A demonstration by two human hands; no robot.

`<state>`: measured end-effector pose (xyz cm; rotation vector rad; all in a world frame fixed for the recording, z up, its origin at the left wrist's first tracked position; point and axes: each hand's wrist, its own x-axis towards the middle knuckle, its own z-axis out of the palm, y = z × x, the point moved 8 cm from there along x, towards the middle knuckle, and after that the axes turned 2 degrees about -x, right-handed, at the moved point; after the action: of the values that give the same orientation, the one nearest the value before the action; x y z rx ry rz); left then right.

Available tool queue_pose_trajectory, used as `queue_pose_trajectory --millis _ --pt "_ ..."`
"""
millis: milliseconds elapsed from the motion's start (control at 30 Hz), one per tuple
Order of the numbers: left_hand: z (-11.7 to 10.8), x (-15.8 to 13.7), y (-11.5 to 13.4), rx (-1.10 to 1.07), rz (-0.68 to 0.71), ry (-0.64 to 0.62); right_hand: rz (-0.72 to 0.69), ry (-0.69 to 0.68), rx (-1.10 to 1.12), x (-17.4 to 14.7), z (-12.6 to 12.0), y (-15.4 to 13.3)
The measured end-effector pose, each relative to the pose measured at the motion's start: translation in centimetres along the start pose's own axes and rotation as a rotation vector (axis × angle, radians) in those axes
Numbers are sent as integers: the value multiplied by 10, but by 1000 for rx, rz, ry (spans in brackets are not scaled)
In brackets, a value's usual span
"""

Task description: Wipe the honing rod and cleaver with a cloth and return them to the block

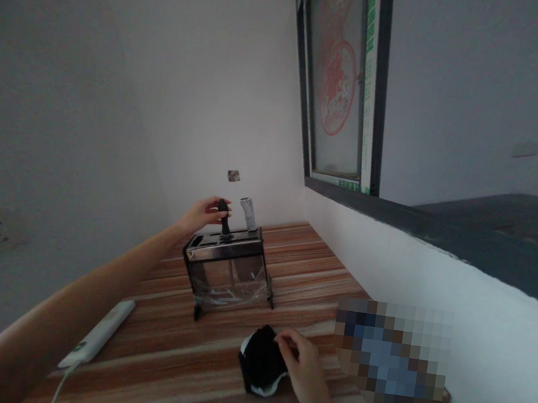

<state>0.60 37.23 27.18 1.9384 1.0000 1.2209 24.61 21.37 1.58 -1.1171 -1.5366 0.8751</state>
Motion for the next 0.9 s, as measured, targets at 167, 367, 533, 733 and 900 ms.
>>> queue_pose_trajectory --millis 167,367,533,733,900 --pt "-2 0 0 14 1 -4 -6 -24 -13 0 1 0" --pt "-3 -1 -2 20 -2 2 -3 -27 -12 0 1 0" --pt "-4 -2 -4 18 -5 10 -2 -22 -9 0 1 1" --pt "-2 -5 -4 17 4 11 -15 5 -34 0 -2 -3" --pt "-2 -7 -6 24 17 16 -12 10 -21 -1 -2 -6"
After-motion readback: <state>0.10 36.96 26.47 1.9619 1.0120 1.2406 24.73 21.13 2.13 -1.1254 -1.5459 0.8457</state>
